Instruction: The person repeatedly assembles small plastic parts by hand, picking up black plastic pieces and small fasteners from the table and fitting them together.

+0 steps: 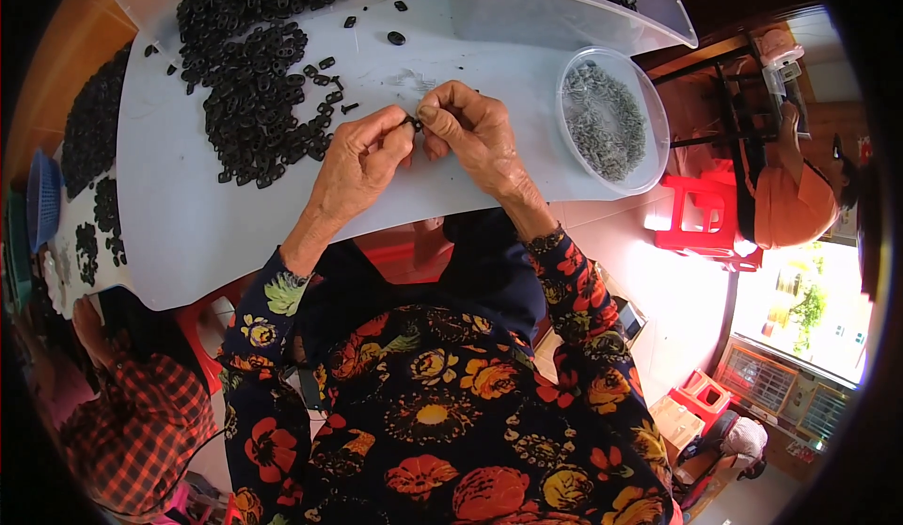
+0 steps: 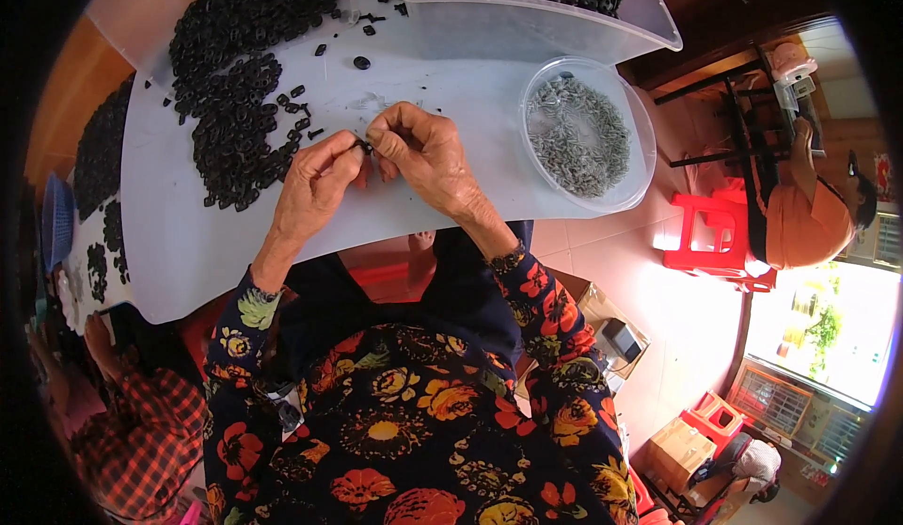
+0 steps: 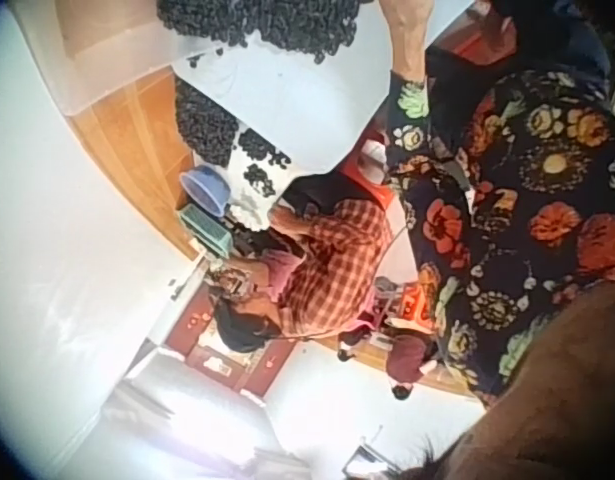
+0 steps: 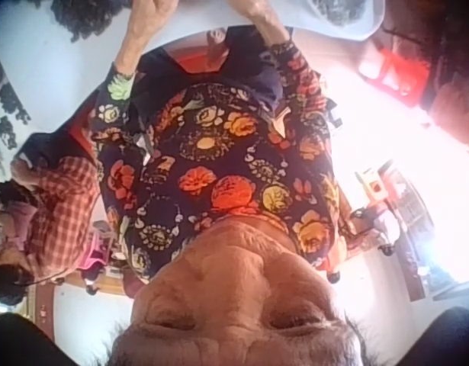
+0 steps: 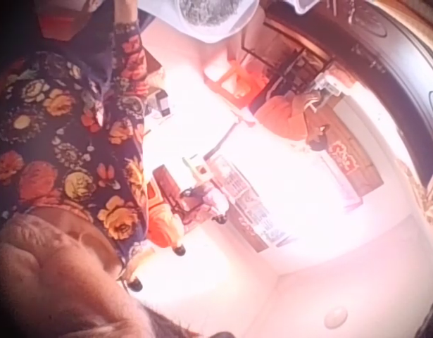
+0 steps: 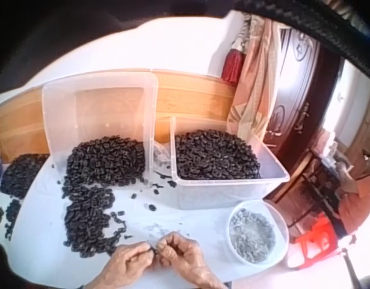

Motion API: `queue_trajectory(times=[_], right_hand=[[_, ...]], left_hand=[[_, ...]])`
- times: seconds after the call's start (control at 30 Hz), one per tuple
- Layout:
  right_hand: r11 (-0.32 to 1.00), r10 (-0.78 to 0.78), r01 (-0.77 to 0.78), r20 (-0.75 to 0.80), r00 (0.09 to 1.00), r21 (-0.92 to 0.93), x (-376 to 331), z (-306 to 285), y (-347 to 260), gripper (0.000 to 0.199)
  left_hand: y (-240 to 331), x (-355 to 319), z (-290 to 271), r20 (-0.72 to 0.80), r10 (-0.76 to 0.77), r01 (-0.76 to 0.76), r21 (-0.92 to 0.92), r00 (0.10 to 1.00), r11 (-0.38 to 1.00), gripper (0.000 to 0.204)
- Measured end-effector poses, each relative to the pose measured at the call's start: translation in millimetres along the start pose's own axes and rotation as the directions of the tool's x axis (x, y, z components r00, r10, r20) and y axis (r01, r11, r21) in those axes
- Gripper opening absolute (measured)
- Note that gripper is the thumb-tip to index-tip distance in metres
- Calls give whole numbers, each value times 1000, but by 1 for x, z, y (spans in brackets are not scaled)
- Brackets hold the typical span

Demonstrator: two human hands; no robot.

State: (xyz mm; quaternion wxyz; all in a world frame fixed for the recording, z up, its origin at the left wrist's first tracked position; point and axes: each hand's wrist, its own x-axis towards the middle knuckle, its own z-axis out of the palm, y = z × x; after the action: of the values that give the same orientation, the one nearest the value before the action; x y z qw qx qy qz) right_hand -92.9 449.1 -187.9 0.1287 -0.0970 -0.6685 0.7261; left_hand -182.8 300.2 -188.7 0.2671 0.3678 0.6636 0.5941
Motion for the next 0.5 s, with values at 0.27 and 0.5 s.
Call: queue_trajectory(times=[0.27, 0.5], right_hand=[[999, 31, -30, 39, 999, -30, 1, -3, -4, 15], [991, 86, -71, 128, 988, -113, 4, -10, -10, 13]], left_hand=[[-3, 0, 2, 8, 26, -26, -5, 1000, 1000, 20], [-7, 0, 5, 12, 71, -71, -16, 997, 997, 19]])
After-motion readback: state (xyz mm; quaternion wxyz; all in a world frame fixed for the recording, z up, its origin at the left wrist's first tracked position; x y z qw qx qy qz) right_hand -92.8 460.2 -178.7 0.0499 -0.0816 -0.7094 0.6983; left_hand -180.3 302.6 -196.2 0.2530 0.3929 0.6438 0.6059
